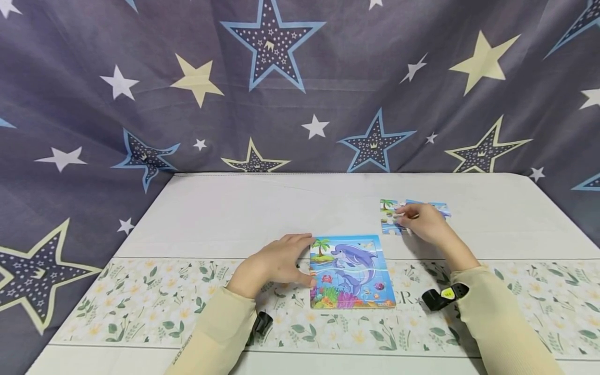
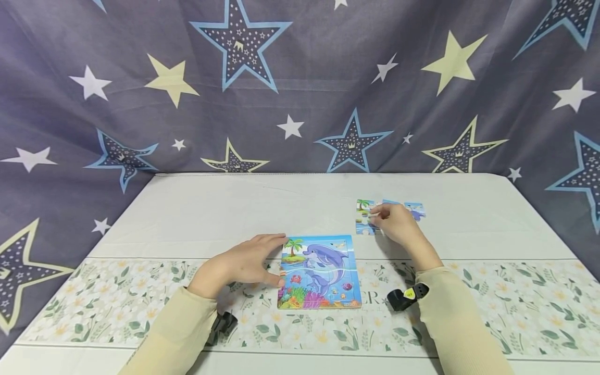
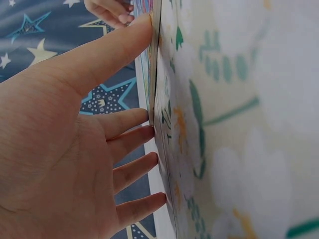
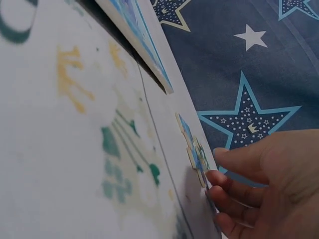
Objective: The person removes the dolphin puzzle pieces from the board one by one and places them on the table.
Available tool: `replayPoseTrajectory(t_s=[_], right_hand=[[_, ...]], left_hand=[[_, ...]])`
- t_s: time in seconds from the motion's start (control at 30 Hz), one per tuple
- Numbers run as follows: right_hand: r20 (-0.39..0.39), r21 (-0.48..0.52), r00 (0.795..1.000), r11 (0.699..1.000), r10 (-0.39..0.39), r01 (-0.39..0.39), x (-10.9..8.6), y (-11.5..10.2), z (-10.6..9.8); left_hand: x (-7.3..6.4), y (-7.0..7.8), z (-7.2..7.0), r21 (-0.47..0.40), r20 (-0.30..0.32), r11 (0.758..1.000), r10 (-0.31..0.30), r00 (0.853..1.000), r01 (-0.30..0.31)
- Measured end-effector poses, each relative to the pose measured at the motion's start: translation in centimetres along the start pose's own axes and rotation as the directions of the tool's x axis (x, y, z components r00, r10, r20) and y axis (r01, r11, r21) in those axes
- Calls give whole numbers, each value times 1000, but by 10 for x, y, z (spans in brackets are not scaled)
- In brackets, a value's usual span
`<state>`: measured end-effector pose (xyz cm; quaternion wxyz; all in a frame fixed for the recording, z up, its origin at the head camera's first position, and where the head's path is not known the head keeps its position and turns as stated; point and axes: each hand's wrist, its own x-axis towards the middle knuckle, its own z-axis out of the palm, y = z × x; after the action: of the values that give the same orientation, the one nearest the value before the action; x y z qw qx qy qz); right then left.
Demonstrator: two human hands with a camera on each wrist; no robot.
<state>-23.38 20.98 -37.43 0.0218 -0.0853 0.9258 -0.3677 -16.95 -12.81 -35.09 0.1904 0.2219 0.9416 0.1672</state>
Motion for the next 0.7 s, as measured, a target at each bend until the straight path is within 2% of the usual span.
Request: replayPoseTrajectory(t_s=[0.2,0.33,0.47,0.7], right_hand=[[-5,16,998,998,-60,60,-1,-11,-1],[55,69,993,992,-105,101,-2,-22,-1],[124,138,980,980,-159,142,-4,-33,1],[193,141,945,961,-264,239,-8,-47,8]], left_hand=[[0,0,0,-4,0,1000,-2,1000,2],[-1,1,0,-2,-2,1000,-9,1000,9],[-1,1,0,4,-3,1000,-18,1000,18],[0,0,1,7,-2,1000,-12,1000,12]])
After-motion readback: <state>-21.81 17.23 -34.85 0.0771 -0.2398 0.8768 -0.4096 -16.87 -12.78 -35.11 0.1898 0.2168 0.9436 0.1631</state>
